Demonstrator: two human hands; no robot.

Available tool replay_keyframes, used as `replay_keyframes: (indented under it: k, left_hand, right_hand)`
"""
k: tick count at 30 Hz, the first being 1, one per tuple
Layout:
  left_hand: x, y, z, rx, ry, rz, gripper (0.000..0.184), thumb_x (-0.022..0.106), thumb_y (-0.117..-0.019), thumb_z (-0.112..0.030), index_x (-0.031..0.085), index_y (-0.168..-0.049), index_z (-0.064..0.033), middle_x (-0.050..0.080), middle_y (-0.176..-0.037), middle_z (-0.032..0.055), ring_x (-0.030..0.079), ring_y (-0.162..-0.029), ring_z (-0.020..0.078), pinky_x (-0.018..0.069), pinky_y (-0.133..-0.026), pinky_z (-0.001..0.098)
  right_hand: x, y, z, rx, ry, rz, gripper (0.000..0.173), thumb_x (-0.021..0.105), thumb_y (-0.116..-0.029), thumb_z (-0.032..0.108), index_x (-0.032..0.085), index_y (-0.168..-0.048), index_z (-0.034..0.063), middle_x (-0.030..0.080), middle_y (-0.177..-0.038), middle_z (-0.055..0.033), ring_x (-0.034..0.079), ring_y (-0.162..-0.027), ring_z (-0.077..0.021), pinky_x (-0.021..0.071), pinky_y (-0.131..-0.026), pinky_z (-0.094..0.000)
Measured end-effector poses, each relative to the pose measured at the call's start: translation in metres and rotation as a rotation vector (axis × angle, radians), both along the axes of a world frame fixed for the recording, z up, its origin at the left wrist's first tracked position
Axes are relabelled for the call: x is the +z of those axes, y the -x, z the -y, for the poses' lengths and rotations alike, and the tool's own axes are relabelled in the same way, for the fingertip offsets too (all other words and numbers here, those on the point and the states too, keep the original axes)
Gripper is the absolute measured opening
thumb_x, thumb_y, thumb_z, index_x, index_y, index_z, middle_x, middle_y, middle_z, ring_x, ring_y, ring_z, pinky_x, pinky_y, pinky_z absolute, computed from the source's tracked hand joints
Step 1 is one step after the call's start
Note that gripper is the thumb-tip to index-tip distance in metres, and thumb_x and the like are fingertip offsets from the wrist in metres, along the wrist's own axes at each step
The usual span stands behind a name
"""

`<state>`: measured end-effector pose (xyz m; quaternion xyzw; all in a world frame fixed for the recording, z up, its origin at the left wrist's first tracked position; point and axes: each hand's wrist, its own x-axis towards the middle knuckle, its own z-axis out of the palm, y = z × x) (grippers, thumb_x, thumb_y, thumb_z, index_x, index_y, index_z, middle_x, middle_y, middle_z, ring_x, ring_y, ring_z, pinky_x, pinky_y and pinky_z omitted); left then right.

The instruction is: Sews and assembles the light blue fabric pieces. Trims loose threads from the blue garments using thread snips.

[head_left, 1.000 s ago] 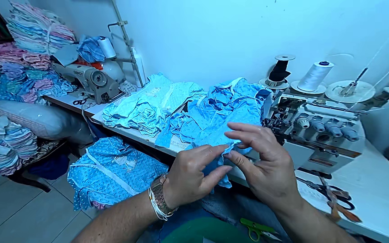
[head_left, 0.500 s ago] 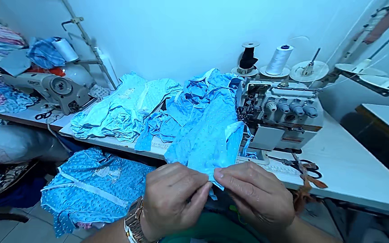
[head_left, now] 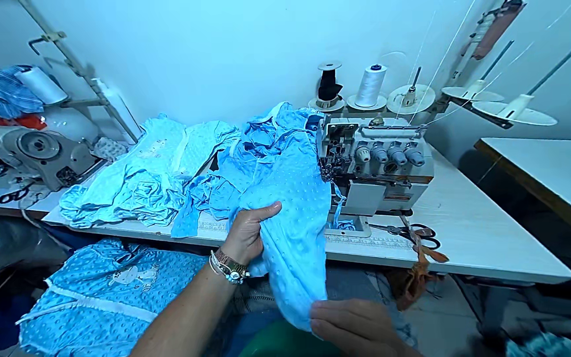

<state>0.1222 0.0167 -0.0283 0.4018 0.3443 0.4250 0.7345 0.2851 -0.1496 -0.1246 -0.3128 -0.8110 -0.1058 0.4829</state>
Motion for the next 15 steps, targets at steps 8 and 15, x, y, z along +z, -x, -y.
replay_keyframes:
  k: [8,15]
  left_hand:
    - [-0.041,0.014,-0.003,0.034,-0.021,-0.393,0.038,0.074,-0.0942,-0.031,0.065,-0.123,-0.0084,0.073,-0.106,0.0059,0.071,-0.09,0.014,0.06,-0.078,0.0348]
    - [-0.066,0.017,0.005,-0.001,0.052,-0.338,0.032,0.07,-0.0975,-0.03,0.066,-0.121,-0.0079,0.075,-0.102,0.0056,0.073,-0.089,0.0142,0.0617,-0.079,0.0347]
  right_hand:
    - [-0.022,0.007,0.005,0.012,-0.038,0.045,0.017,0.054,-0.1058,0.011,0.071,-0.112,0.0094,0.076,-0.113,-0.0073,0.071,-0.112,-0.0171,0.056,-0.094,-0.0277]
    - [-0.046,0.002,0.025,0.026,0.135,-0.068,0.018,0.056,-0.106,0.015,0.073,-0.102,0.0104,0.078,-0.104,-0.0044,0.072,-0.108,-0.0117,0.0556,-0.095,-0.0233]
